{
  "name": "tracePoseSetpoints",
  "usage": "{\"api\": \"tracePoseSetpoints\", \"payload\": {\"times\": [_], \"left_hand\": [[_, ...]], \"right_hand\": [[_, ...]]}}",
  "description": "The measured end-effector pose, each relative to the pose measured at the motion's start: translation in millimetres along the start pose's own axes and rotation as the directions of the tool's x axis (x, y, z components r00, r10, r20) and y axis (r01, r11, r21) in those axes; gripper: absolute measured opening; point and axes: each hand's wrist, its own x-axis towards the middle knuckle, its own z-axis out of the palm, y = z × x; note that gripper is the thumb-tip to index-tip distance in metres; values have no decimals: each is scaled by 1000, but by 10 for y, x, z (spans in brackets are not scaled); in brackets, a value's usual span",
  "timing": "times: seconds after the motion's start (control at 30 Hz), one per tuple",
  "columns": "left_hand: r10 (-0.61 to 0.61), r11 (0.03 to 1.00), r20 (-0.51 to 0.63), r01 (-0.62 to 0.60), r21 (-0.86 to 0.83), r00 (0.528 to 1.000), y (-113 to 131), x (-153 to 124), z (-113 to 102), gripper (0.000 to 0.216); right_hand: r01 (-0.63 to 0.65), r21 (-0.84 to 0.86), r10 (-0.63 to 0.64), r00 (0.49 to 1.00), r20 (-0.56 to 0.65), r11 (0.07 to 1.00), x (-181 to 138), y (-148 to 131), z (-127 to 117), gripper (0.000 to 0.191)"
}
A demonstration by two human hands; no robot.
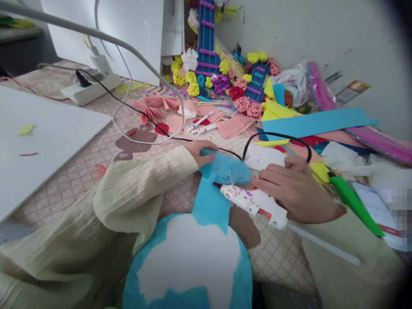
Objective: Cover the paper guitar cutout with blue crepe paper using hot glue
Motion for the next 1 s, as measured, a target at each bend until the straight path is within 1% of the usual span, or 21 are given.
{"api": "tracePoseSetpoints", "payload": {"times": [0.17, 0.63, 0.73, 0.87, 1.0], "left_hand": [[-6, 1000, 18, 5, 19, 1000, 28, -4, -18, 30], [4, 1000, 21, -4, 16, 1000, -1, -3, -5, 30], [13, 1000, 22, -13, 12, 1000, -4, -6, -1, 30], [24, 1000, 7, -24, 12, 1000, 3, -10, 3, 29], [13, 1000, 14, -14, 19, 1000, 16, -16, 0, 29]], "right_hand": [[8, 28, -9, 1000, 10, 1000, 21, 6, -24, 29], [74, 23, -74, 997, 2, 997, 44, 85, -18, 26], [100, 31, -100, 995, 16, 995, 63, 104, -24, 27], [153, 20, -152, 988, -20, 988, 93, 127, -31, 29], [156, 24, -155, 988, -18, 988, 105, 145, -27, 30]]}}
